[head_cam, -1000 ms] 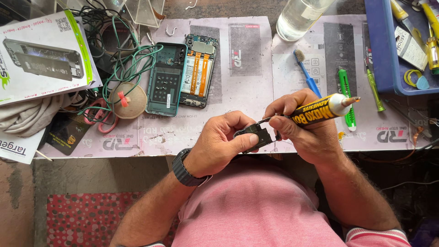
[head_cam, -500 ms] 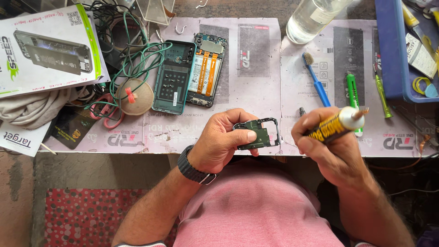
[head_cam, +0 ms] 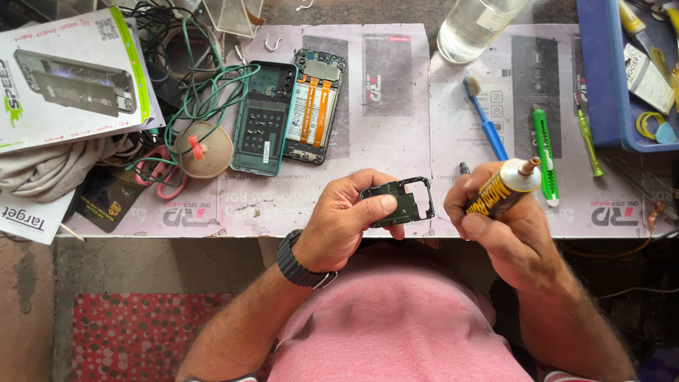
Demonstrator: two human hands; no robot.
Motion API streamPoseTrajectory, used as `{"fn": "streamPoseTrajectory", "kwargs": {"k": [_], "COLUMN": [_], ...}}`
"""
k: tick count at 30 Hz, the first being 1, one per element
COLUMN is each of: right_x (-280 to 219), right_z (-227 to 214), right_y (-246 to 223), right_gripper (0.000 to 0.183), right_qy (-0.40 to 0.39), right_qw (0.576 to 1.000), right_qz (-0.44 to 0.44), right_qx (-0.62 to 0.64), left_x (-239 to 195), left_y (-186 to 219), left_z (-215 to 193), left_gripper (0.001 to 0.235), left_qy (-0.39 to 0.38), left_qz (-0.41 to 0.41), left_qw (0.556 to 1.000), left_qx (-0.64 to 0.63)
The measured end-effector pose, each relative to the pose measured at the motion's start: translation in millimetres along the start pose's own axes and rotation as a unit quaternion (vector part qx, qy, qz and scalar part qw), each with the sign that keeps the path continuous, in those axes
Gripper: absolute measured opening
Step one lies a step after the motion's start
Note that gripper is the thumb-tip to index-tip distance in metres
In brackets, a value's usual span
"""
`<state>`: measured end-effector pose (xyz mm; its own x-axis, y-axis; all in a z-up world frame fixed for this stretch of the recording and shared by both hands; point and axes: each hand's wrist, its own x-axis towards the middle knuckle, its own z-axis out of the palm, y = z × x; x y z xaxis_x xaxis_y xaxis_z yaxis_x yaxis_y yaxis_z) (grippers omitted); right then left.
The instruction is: The person is repairing a mobile phone. They handle the phone's internal components, including the battery and a metal frame. They apply adhesive from a tube to the metal frame.
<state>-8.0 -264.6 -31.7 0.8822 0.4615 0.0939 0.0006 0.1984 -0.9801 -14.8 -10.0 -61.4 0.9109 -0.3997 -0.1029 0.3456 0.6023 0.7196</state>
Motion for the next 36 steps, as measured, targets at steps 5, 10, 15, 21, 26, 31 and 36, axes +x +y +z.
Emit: {"fn": "streamPoseTrajectory", "kwargs": {"k": [5, 10, 15, 21, 26, 31, 36], "right_x": [-8.7, -22.4, -30.4, -33.4, -39.5, -38.7, -22.1], "right_z": [-6.2, -15.1, -21.6, -18.5, -24.2, -26.0, -16.6], "right_y": [-2.4, -2.4, -7.7, 4.7, 13.1, 15.9, 18.1], "right_gripper": [0.035, 0.044, 0.045, 0.047, 0.046, 0.046, 0.042], "right_qy": [0.001, 0.006, 0.015, 0.039, 0.055, 0.070, 0.036], "right_qw": [0.999, 0.993, 0.963, 0.983, 0.979, 0.982, 0.997], "right_qz": [0.012, 0.019, -0.030, -0.005, 0.030, 0.036, -0.029], "right_qx": [-0.053, -0.114, -0.268, -0.178, -0.194, -0.174, 0.054], "left_x": [2.2, 6.8, 8.7, 10.6, 8.4, 4.4, 3.4], "left_y": [-0.7, -8.6, -12.4, -8.0, -4.0, -2.2, 4.6], "left_z": [-3.4, -10.9, -15.4, -11.6, -6.6, -1.4, 4.9], "left_gripper": [0.019, 0.013, 0.006, 0.007, 0.006, 0.008, 0.019], "left_qy": [0.014, 0.039, 0.020, 0.050, 0.044, 0.049, 0.032], "left_qz": [0.009, 0.047, 0.105, 0.070, 0.090, 0.147, 0.208], "left_qw": [1.000, 0.998, 0.994, 0.996, 0.994, 0.980, 0.966], "left_qx": [0.000, -0.003, 0.006, 0.003, 0.052, 0.123, 0.152]}}
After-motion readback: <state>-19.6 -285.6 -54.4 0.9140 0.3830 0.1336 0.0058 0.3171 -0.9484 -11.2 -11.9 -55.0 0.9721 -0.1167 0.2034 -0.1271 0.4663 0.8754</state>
